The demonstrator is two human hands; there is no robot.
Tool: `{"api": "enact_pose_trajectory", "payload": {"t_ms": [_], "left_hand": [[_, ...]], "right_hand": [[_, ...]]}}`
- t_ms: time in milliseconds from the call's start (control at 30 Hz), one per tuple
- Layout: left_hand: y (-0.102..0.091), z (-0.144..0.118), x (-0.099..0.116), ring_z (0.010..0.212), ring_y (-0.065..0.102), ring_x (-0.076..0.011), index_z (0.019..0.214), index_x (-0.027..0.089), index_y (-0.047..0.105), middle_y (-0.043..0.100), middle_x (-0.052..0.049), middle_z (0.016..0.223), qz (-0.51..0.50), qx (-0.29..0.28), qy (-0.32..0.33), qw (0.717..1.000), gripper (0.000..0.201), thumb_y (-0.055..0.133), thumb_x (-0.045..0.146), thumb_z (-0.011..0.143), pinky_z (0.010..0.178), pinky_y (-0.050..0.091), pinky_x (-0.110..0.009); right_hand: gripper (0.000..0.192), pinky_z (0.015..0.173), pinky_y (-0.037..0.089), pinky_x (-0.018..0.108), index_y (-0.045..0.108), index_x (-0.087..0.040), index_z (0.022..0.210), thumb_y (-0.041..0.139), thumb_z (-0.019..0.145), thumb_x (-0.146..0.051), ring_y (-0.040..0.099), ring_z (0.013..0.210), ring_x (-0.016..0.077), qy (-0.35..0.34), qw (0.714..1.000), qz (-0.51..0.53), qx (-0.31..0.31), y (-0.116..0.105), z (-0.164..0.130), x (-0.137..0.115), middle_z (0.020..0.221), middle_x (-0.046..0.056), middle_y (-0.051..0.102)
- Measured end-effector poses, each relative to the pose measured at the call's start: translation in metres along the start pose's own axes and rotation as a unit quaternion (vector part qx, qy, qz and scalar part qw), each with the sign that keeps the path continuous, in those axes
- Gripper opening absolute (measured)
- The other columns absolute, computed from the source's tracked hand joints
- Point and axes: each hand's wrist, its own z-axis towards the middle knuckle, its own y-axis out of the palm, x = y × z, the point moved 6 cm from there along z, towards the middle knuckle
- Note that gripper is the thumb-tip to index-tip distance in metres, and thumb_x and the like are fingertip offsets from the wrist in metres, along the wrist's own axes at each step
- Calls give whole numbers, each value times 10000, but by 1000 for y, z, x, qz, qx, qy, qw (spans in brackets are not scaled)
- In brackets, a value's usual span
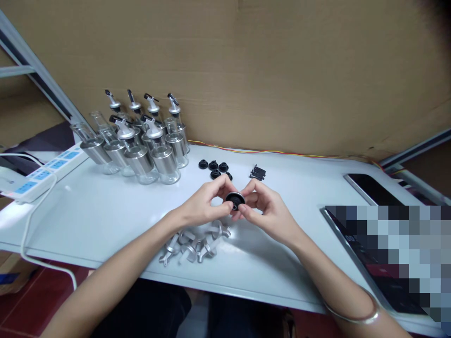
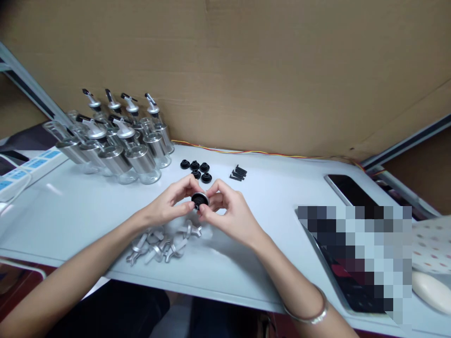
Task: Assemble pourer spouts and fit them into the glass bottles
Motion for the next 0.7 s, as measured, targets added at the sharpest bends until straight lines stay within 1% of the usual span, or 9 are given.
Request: {"api": "enact_pose_trajectory", "payload": {"t_ms": [100, 200, 367, 467, 533, 600, 700], "left_hand": [[-1, 0, -1, 738, 550, -133, 862, 181, 464, 567, 7, 763, 0, 6, -5, 1000, 124, 548, 257, 813, 685, 422, -259], [-1, 1, -1, 718, 542, -132, 843, 179, 475, 548, 16, 735, 14, 20, -15, 1000, 131, 559, 271, 806, 670, 415, -259], [-2, 2, -1, 687, 510, -123, 798, 180, 486, 534, 25, 710, 62, 33, -23, 997, 117, 576, 245, 759, 659, 403, -260], [-4, 1, 0, 652, 492, -113, 789, 178, 499, 538, 30, 694, 84, 43, -24, 995, 113, 583, 224, 730, 616, 379, -247], [-3, 1, 1, 628, 477, -107, 777, 177, 507, 541, 31, 680, 92, 46, -26, 994, 113, 591, 216, 713, 589, 366, -239], [-3, 2, 3, 627, 477, -105, 797, 172, 531, 557, 24, 691, 93, 55, -19, 994, 119, 604, 219, 716, 594, 382, -240], [-7, 3, 6, 700, 533, -115, 917, 164, 569, 605, -12, 800, 54, 99, 23, 993, 198, 647, 250, 757, 691, 452, -263]], "right_hand": [[318, 596, 523, 295, 441, -215, 815, 668, 821, -439, 676, 601, 180, 5, 1000, 17, -5, 1, 0, 2, 675, 24, 688], [335, 598, 523, 291, 442, -212, 814, 665, 825, -462, 682, 614, 182, 18, 999, 27, -9, 1, 0, 6, 689, 28, 690], [266, 601, 520, 287, 443, -212, 813, 652, 823, -378, 673, 603, 173, 21, 1000, 13, -6, 1, 0, 9, 669, 19, 686], [224, 586, 511, 270, 446, -212, 825, 648, 805, -306, 670, 597, 166, 11, 1000, -6, -6, 1, 0, 8, 674, 16, 691], [221, 575, 504, 263, 445, -213, 831, 649, 803, -295, 662, 595, 160, 3, 1000, -20, -8, 1, 0, 7, 684, 15, 687], [227, 576, 502, 263, 445, -216, 846, 641, 828, -327, 655, 606, 157, -11, 1000, -28, -3, 0, 0, 6, 693, 13, 675], [276, 632, 523, 287, 447, -225, 898, 620, 869, -438, 661, 684, 167, -44, 998, -11, 39, -6, 1, 4, 768, 25, 669]]}}
